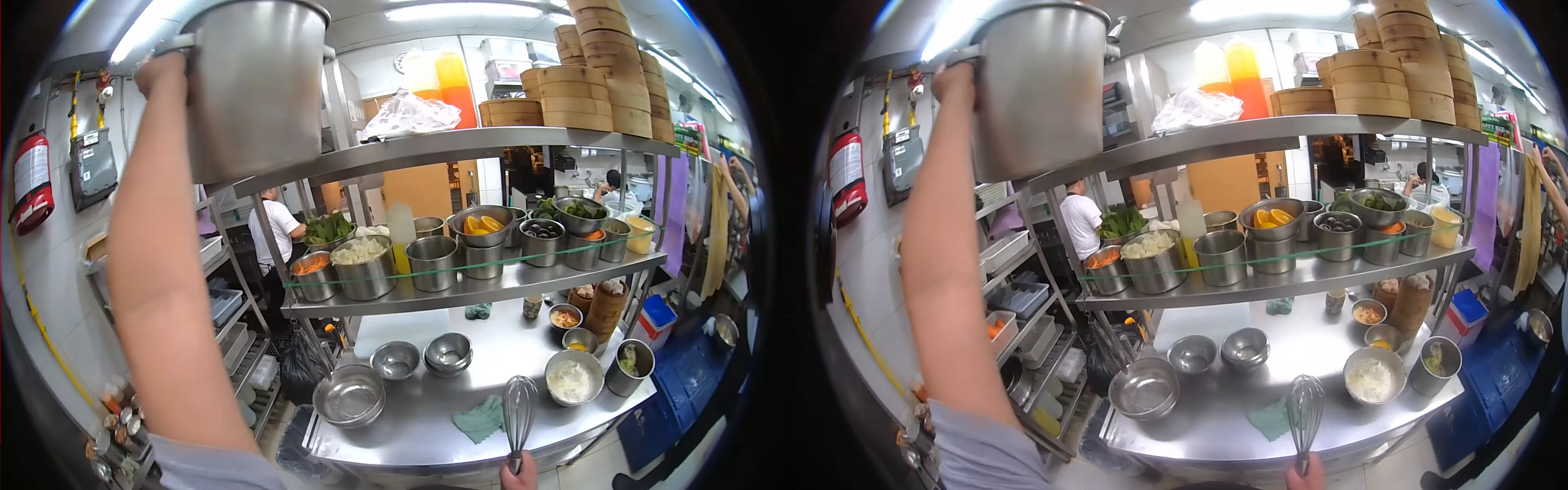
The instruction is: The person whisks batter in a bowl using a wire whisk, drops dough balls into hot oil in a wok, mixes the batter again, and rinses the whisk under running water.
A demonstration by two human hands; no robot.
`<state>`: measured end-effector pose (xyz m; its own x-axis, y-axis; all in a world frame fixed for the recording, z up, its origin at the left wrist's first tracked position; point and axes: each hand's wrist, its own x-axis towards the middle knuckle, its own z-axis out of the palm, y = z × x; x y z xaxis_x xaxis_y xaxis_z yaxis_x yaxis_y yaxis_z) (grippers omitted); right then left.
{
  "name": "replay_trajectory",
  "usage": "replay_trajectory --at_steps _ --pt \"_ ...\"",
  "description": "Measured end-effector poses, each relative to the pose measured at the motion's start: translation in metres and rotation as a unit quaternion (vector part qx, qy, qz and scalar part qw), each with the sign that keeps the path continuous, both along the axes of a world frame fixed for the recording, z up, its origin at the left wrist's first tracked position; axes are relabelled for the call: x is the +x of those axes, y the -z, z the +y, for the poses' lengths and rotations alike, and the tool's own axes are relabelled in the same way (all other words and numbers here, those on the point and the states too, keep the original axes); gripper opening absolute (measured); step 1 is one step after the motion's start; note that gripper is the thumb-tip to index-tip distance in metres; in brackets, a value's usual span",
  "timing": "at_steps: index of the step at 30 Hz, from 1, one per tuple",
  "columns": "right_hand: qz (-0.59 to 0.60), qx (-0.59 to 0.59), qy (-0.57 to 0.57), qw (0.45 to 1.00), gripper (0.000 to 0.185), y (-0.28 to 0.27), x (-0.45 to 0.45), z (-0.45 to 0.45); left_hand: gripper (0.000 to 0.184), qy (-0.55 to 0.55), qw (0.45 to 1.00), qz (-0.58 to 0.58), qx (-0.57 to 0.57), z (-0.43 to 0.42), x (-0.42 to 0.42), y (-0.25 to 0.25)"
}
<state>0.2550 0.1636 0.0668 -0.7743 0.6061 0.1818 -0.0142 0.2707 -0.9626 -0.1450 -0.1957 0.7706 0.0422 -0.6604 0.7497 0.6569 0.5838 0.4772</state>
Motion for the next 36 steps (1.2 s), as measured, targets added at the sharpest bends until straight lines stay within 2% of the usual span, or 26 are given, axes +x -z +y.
replay_trajectory --at_steps 1,2,3,7,9,10,11,14,15,16,17,18,19,21,22,23,24,25,26,27,28,30,31,32,33,36 --pt "0.003 0.044 0.021 0.999 0.020 -0.005 0.003 -0.003 0.043 0.033 0.999 0.020 0.016 0.018 -0.008 0.015" --pt "-0.024 -0.045 0.023 0.998 0.025 -0.012 0.007 -0.008 0.041 0.050 0.998 0.014 0.028 0.036 -0.014 0.029" --pt "-0.023 -0.047 0.029 0.998 0.025 -0.015 0.010 -0.011 0.038 0.067 0.997 0.005 0.040 0.049 -0.019 0.040" --pt "-0.054 -0.077 0.106 0.990 0.023 0.008 0.012 -0.010 0.040 0.130 0.990 0.054 -0.001 0.070 -0.097 0.062" --pt "-0.073 -0.070 0.148 0.984 0.022 0.014 0.013 -0.009 0.046 0.054 0.998 0.016 -0.018 0.091 -0.116 0.077" --pt "-0.098 -0.093 0.163 0.977 0.019 0.012 0.011 -0.008 0.050 0.115 0.993 -0.001 -0.030 0.094 -0.119 0.082" --pt "-0.123 -0.118 0.179 0.969 0.016 0.013 0.009 -0.005 0.050 0.117 0.992 -0.011 -0.054 0.097 -0.120 0.085" --pt "-0.089 0.007 0.210 0.974 0.019 0.078 0.003 0.031 0.057 0.031 0.994 -0.008 -0.105 0.086 -0.152 0.086" --pt "-0.089 0.017 0.206 0.974 0.022 0.061 0.000 0.030 0.062 0.054 0.971 -0.077 -0.221 0.072 -0.158 0.085" --pt "-0.090 0.011 0.203 0.975 0.026 0.048 -0.002 0.030 0.059 0.041 0.967 -0.008 -0.250 0.079 -0.159 0.102" --pt "-0.088 -0.005 0.198 0.976 0.030 0.029 -0.006 0.029 0.055 0.044 0.955 0.094 -0.277 0.094 -0.137 0.139" --pt "-0.106 -0.124 0.187 0.969 0.033 0.004 -0.006 0.030 0.051 0.073 0.936 0.164 -0.303 0.113 -0.114 0.185" --pt "-0.069 -0.176 0.178 0.966 0.034 0.001 -0.006 0.038 0.047 0.113 0.915 0.212 -0.324 0.132 -0.084 0.234" --pt "-0.021 -0.263 0.199 0.944 0.027 0.009 0.001 0.057 0.040 0.235 0.869 0.229 -0.369 0.169 -0.034 0.349" --pt "-0.031 -0.258 0.207 0.943 0.027 0.008 0.010 0.072 0.037 0.315 0.837 0.209 -0.395 0.190 -0.009 0.412" --pt "-0.017 -0.229 0.202 0.952 0.026 0.009 0.014 0.090 0.034 0.404 0.784 0.185 -0.434 0.212 0.013 0.472" --pt "-0.002 -0.202 0.194 0.960 0.026 0.009 0.018 0.109 0.031 0.502 0.700 0.154 -0.484 0.240 0.020 0.532" --pt "-0.042 -0.223 0.193 0.955 0.025 0.004 0.023 0.133 0.028 0.609 0.559 0.117 -0.551 0.266 0.012 0.602" --pt "-0.084 -0.182 0.204 0.958 0.023 0.006 0.028 0.160 0.014 0.605 0.660 -0.039 -0.445 0.307 0.126 0.587" --pt "-0.125 -0.138 0.213 0.959 0.021 0.006 0.033 0.187 0.010 0.684 0.574 -0.250 -0.375 0.335 0.151 0.637" --pt "-0.180 -0.047 0.221 0.957 0.022 0.001 0.036 0.213 0.016 0.698 0.478 -0.389 -0.364 0.359 0.160 0.686" --pt "-0.249 0.112 0.203 0.940 0.027 -0.013 0.034 0.261 0.025 0.635 0.448 -0.456 -0.434 0.391 0.164 0.777" --pt "-0.251 0.117 0.186 0.943 0.027 -0.025 0.031 0.276 0.025 0.629 0.457 -0.465 -0.423 0.400 0.160 0.811" --pt "-0.305 0.162 0.176 0.921 0.029 -0.040 0.026 0.289 0.027 0.576 0.505 -0.466 -0.443 0.406 0.152 0.840" --pt "-0.355 0.206 0.167 0.896 0.031 -0.049 0.023 0.302 0.028 0.517 0.549 -0.465 -0.463 0.411 0.152 0.843" --pt "-0.354 0.304 0.118 0.876 0.032 -0.054 0.023 0.346 0.029 0.494 0.544 -0.552 -0.393 0.433 0.144 0.848"
